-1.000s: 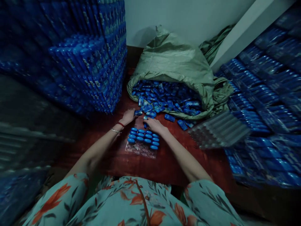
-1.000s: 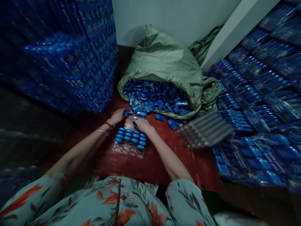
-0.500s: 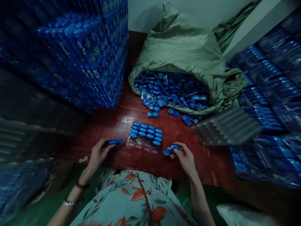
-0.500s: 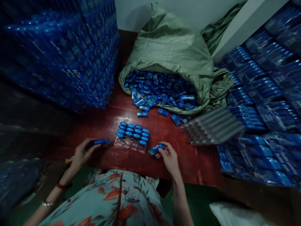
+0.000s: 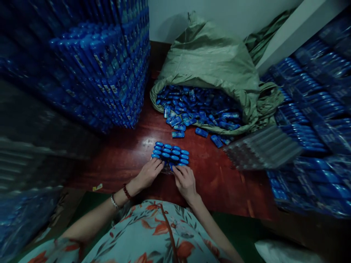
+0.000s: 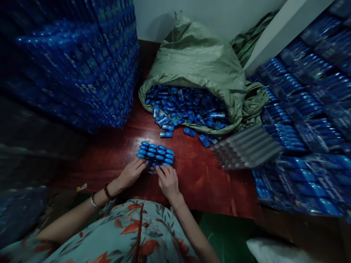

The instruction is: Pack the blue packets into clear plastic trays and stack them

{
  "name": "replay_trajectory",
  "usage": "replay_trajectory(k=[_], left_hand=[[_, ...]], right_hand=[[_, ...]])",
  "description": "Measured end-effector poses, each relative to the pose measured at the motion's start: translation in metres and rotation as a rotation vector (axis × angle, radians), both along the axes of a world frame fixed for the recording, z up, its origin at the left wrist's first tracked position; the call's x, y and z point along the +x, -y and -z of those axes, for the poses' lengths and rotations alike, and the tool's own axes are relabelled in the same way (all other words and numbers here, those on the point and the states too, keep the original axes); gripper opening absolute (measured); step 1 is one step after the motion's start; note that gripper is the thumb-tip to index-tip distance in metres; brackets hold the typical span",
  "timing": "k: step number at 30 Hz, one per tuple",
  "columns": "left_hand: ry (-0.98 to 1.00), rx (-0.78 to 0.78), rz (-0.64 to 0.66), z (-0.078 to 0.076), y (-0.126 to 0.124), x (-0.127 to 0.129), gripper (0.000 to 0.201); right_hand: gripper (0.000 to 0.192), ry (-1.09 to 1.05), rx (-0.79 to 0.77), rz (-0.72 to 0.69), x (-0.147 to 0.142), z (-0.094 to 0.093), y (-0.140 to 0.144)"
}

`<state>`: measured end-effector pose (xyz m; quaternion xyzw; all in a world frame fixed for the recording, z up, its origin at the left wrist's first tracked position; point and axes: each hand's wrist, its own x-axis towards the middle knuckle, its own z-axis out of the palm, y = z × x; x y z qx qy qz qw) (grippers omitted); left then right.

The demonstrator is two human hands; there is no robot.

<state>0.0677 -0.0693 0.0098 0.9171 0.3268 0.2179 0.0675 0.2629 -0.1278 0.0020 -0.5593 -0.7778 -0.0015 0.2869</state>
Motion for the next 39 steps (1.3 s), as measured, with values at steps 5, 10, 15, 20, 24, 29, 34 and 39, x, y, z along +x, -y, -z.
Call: replay_trajectory(k=[5,10,15,20,24,29,34,39], left_hand=[[-0.109,-0.02,0.085,-0.009,-0.007,0.008,0.027],[-0.265,-0.055,0.098,-0.025,-0.02,0.028,0.027],[-0.27,-0.024,0.149,-0.021,-0.026,0.031,0.021],[-0.157,0.003,0.109,-0.025,-0.029,0.018,0.018],[0.083,-0.131,-0.028,-0.038,-0.076,0.014,0.023],[0.017,-0.316,-0.165,-0.04,-0.174,0.051,0.022],[-0.095,-0.356,-0.097,-0.031,-0.229,0.099,0.033],[-0.156,-0.388,-0.064,-0.023,-0.23,0.098,0.042]], right_hand=[[0.036,0.18,-0.152,0.0,-0.002,-0.017,-0.008],[0.033,0.268,-0.245,-0.039,-0.003,-0.036,-0.034],[0.022,0.274,-0.29,-0.084,-0.001,-0.039,-0.051],[0.021,0.254,-0.165,-0.029,0.001,-0.036,-0.04],[0.022,0.058,-0.126,0.142,0.022,-0.043,-0.065],[0.021,0.081,-0.485,0.11,0.049,-0.046,-0.153],[0.035,0.081,-0.571,0.052,0.052,-0.023,-0.19],[0.019,-0.064,-0.519,0.127,0.065,-0.003,-0.16]])
